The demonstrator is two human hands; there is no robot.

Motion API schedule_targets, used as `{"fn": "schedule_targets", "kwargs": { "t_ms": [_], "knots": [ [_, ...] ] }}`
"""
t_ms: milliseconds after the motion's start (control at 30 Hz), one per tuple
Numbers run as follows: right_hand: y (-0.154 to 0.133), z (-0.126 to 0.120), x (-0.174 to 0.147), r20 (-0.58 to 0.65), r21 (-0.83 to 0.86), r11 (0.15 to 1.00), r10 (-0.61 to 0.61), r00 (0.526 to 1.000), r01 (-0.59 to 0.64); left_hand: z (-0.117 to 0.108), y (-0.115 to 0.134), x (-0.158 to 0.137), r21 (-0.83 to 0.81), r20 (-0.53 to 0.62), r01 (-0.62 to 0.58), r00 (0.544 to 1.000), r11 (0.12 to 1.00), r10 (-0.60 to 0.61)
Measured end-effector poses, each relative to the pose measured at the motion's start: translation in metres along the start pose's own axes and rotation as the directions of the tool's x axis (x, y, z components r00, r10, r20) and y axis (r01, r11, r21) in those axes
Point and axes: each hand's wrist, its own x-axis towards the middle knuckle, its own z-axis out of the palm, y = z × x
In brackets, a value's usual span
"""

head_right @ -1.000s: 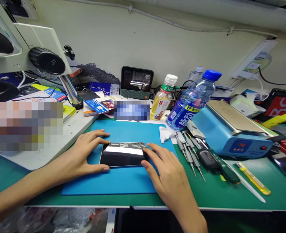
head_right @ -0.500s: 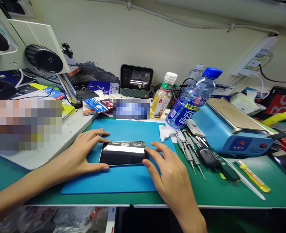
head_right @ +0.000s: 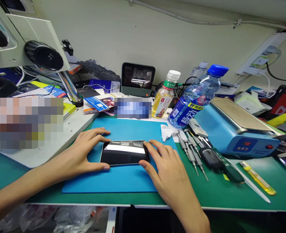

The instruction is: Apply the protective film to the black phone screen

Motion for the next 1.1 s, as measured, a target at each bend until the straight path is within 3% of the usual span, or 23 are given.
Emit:
{"fn": "schedule_targets", "kwargs": {
  "t_ms": [167,333,500,667,1100],
  "knots": [
    [0.000,0.000,0.002,0.031,0.016,1.000,0.003,1.000,-0.003,-0.002,0.000,-0.001,-0.009,0.012,0.010,1.000,1.000,-0.010],
    [-0.002,-0.003,-0.004,-0.105,0.024,0.998,-0.050,0.993,0.053,-0.001,0.001,0.001,0.007,0.009,0.010,1.000,1.000,-0.010],
    [-0.004,-0.009,-0.010,-0.269,0.066,0.982,-0.155,0.951,0.179,-0.001,0.000,0.003,-0.004,0.005,0.008,1.000,1.000,-0.008],
    [-0.005,-0.015,-0.010,-0.309,0.115,0.957,-0.219,0.925,0.265,0.000,-0.001,0.002,0.003,0.017,0.000,1.000,1.000,0.000],
    [-0.005,-0.011,-0.009,-0.288,0.138,0.973,-0.138,0.948,0.183,0.001,-0.003,0.000,-0.004,0.015,-0.006,1.000,1.000,0.006]
  ]
}}
